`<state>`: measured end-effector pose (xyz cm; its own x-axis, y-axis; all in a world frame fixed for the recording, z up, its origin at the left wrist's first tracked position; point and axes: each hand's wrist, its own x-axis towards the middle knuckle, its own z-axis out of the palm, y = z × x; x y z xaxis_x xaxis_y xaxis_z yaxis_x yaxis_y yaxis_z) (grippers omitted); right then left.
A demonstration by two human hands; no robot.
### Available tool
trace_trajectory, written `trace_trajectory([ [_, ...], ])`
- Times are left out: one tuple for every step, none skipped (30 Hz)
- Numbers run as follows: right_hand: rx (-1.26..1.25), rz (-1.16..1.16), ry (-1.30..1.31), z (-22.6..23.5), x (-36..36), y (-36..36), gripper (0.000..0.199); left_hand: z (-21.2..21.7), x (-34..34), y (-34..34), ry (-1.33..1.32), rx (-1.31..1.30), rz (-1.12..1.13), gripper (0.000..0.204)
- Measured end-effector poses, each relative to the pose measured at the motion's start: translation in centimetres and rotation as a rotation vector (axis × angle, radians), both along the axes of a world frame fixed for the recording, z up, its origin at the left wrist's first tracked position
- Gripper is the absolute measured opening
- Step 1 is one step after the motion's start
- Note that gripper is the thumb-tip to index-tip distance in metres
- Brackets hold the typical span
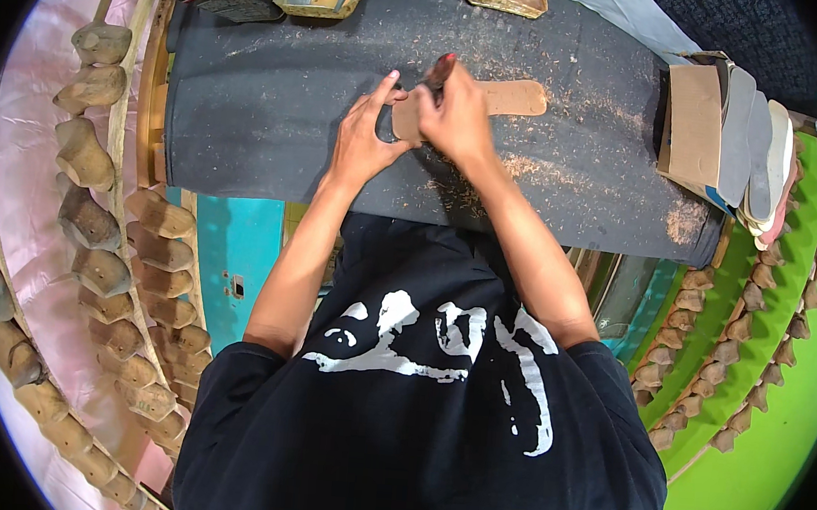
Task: Applying adhesive to the surface of a shoe sole using a small brush.
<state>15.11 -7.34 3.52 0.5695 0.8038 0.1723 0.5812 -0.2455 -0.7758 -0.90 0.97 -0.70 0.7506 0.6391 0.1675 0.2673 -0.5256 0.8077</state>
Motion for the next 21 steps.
trace_trajectory([
  [-0.018,0.044,0.057,0.0,-0.6,0.2,0.031,-0.1,0.0,0.0,-0.012,0.023,-0.001,0.126],
  [-0.055,0.044,0.096,0.3,0.0,0.4,0.027,-0.1,0.2,0.1,-0.026,0.047,-0.004,0.126],
  [-0.052,0.052,0.089,0.4,0.7,0.6,0.027,0.1,0.2,0.1,-0.033,0.05,0.004,0.126],
  [-0.039,-0.024,0.083,0.4,1.8,0.8,0.025,0.3,0.1,0.1,-0.064,0.04,0.007,0.126],
  [-0.03,-0.099,0.085,0.4,2.9,0.8,0.022,0.4,0.1,0.1,-0.087,0.025,0.013,0.126],
  [-0.061,-0.166,-0.008,1.2,3.7,0.7,0.02,0.3,0.1,0.0,-0.093,0.014,0.014,0.126],
  [-0.038,-0.2,0.071,0.9,4.4,0.7,0.019,0.2,0.1,0.2,-0.091,0.014,0.028,0.126],
  [-0.037,-0.195,0.026,0.7,4.2,0.6,0.019,0.2,0.3,0.2,-0.075,0.021,0.016,0.126],
  [-0.035,-0.19,-0.019,0.5,3.9,0.6,0.02,0.2,0.3,0.3,-0.059,0.028,0.003,0.127],
  [-0.036,-0.147,0.0,0.1,3.2,0.7,0.021,0.2,0.2,0.3,-0.058,0.026,0.011,0.127],
  [-0.036,-0.106,0.02,0.1,2.1,1.0,0.022,0.2,0.2,0.4,-0.055,0.027,0.003,0.129],
  [-0.024,-0.045,0.07,0.6,1.3,1.3,0.023,0.1,0.1,0.4,-0.053,0.028,-0.005,0.13],
  [-0.019,0.013,0.01,0.4,1.3,1.5,0.024,0.1,0.2,0.4,-0.053,0.028,-0.001,0.13],
  [-0.07,-0.017,0.055,0.9,1.9,1.8,0.024,0.1,0.3,0.3,-0.067,0.003,0.009,0.132],
  [-0.123,-0.043,0.105,1.4,2.6,1.8,0.024,0.2,0.0,0.1,-0.075,-0.024,0.022,0.133],
  [-0.136,-0.093,0.062,0.8,3.7,1.9,0.023,0.2,-0.2,0.1,-0.072,-0.024,0.025,0.133],
  [-0.098,-0.151,-0.005,1.2,4.3,1.9,0.023,0.1,-0.2,0.1,-0.083,-0.001,0.036,0.134],
  [-0.129,-0.172,0.032,1.4,4.6,1.8,0.022,0.0,-0.2,0.1,-0.094,0.023,0.047,0.135],
  [-0.16,-0.193,0.068,1.6,4.6,1.7,0.022,0.0,-0.3,0.0,-0.093,0.024,0.056,0.135],
  [-0.142,-0.182,0.04,1.4,3.9,1.7,0.022,0.0,-0.2,0.0,-0.101,0.029,0.049,0.135],
  [-0.123,-0.171,0.011,1.2,3.0,1.8,0.022,0.0,-0.1,-0.1,-0.108,0.035,0.042,0.136],
])
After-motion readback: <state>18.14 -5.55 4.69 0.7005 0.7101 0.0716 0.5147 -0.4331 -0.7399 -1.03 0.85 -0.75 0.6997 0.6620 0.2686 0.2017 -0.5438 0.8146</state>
